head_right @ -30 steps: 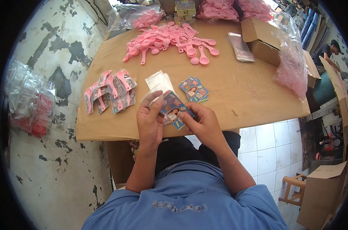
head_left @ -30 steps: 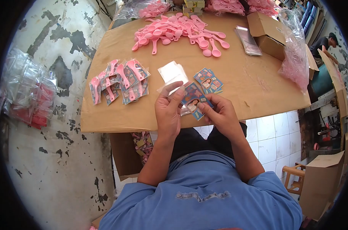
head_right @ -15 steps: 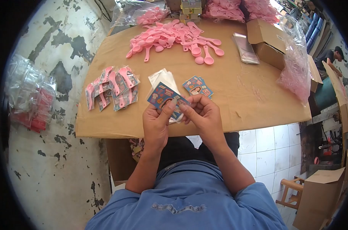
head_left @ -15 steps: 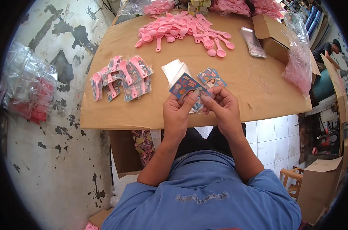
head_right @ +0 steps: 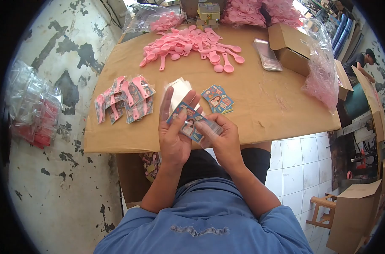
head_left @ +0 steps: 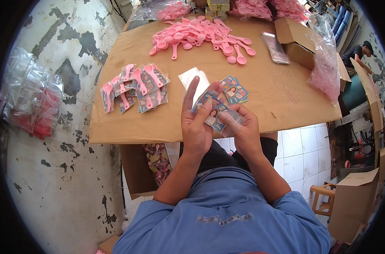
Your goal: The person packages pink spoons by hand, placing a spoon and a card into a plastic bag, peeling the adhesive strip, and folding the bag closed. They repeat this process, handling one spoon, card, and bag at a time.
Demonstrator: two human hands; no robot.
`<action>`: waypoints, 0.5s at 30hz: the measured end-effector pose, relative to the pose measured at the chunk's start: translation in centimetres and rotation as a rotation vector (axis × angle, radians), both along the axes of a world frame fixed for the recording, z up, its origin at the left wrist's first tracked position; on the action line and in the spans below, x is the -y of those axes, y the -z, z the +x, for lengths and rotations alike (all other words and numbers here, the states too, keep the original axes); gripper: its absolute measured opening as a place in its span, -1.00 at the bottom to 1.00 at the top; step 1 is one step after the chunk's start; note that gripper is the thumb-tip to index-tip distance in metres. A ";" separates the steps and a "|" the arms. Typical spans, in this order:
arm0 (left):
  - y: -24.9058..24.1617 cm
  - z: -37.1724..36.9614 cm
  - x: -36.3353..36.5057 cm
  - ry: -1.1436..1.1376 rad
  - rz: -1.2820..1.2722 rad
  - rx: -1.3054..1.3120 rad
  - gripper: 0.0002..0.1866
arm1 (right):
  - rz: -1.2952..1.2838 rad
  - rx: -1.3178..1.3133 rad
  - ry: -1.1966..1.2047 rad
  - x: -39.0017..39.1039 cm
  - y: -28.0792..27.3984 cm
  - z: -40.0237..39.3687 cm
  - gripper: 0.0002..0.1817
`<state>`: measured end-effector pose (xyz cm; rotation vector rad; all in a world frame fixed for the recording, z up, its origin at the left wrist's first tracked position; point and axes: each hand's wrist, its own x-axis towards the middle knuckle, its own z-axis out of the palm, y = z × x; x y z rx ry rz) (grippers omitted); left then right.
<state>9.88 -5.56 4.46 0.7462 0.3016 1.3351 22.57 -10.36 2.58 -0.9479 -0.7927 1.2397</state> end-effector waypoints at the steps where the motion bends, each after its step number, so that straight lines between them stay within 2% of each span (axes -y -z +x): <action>1: 0.0 0.0 -0.1 0.015 -0.005 0.038 -0.30 | 0.006 -0.012 0.015 0.1 -0.2 -0.5 -0.81; 5: 0.1 -0.2 -0.1 0.067 -0.040 0.168 -0.29 | -0.005 -0.019 0.010 0.3 -0.7 -1.3 -0.80; 8: 0.5 -0.2 0.1 0.120 -0.029 0.224 -0.32 | 0.015 0.084 -0.046 0.2 -0.1 -0.8 -0.80; 11: 1.3 0.2 -0.1 0.124 0.005 0.223 -0.34 | 0.127 0.127 0.084 -0.9 1.0 -1.7 -0.79; 15: 1.2 0.3 0.0 0.126 0.002 0.209 -0.37 | 0.135 0.139 0.141 -1.4 1.5 -2.1 -0.79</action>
